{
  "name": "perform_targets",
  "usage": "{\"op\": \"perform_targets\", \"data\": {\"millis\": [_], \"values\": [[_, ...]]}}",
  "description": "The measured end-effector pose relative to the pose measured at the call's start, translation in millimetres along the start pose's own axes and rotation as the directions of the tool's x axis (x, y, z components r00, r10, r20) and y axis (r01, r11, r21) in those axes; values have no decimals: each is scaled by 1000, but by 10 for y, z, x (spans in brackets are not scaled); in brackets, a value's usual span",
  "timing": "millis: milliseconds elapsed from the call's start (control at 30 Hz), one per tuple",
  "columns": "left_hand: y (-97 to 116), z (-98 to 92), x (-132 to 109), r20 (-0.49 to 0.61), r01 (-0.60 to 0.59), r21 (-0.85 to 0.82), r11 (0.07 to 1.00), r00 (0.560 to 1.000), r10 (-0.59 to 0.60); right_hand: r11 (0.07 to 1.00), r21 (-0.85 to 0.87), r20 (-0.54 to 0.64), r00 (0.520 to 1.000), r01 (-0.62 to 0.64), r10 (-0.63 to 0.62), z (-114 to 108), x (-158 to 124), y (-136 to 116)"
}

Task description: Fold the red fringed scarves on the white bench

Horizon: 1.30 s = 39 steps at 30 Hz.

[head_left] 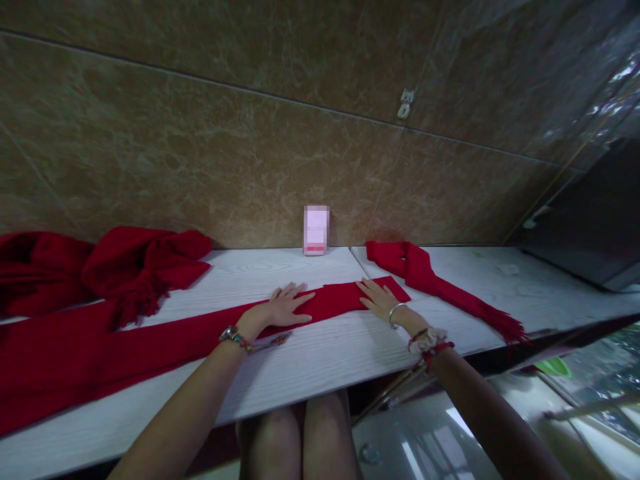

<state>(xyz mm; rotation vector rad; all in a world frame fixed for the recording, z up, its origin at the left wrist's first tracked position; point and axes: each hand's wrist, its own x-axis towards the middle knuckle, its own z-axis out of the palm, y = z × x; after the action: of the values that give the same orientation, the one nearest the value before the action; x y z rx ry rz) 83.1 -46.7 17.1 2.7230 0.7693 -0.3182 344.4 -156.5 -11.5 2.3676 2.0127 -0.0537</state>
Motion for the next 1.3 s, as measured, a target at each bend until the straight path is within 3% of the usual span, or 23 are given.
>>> {"op": "perform_targets", "data": {"millis": [100,167,367,467,567,667,733,833,900,1133,1300], "values": [[-12,-47,-52,11,-29,-7,1000,1000,29,999,-43,5,1000,-8,8,3,-8,4],[7,-53,-69,-42,-96,36,995,994,98,997,-73,-22,999,-28,26,31,-9,1],[18,22,-48,-199,-264,233,936,929,311,996,-90,-94,995,-24,15,94,-34,-12],[-25,-19,-45,-319,-260,311,914,877,359,998,-64,-126,992,-17,9,95,-53,-16],[-56,-103,-37,-471,-204,396,895,792,388,999,-41,-147,989,-22,16,88,-65,-19],[-84,-123,-7,-520,-170,444,880,751,407,999,-29,-143,990,-22,18,78,-68,-21],[-117,-86,17,-495,-148,430,891,787,369,1000,-22,-141,990,-17,14,75,-68,-23],[-179,-13,24,-349,-150,358,922,894,281,1000,-10,-158,987,-7,5,74,-71,-32],[-207,13,5,-261,-161,308,938,933,246,1000,-9,-156,988,-11,9,68,-81,-43],[-74,-20,-65,-163,-95,228,969,978,134,999,-48,-82,996,14,-18,-54,-94,-78],[84,17,-22,-196,-222,215,951,944,264,997,-53,-118,991,55,-61,-108,-10,-202]]}}
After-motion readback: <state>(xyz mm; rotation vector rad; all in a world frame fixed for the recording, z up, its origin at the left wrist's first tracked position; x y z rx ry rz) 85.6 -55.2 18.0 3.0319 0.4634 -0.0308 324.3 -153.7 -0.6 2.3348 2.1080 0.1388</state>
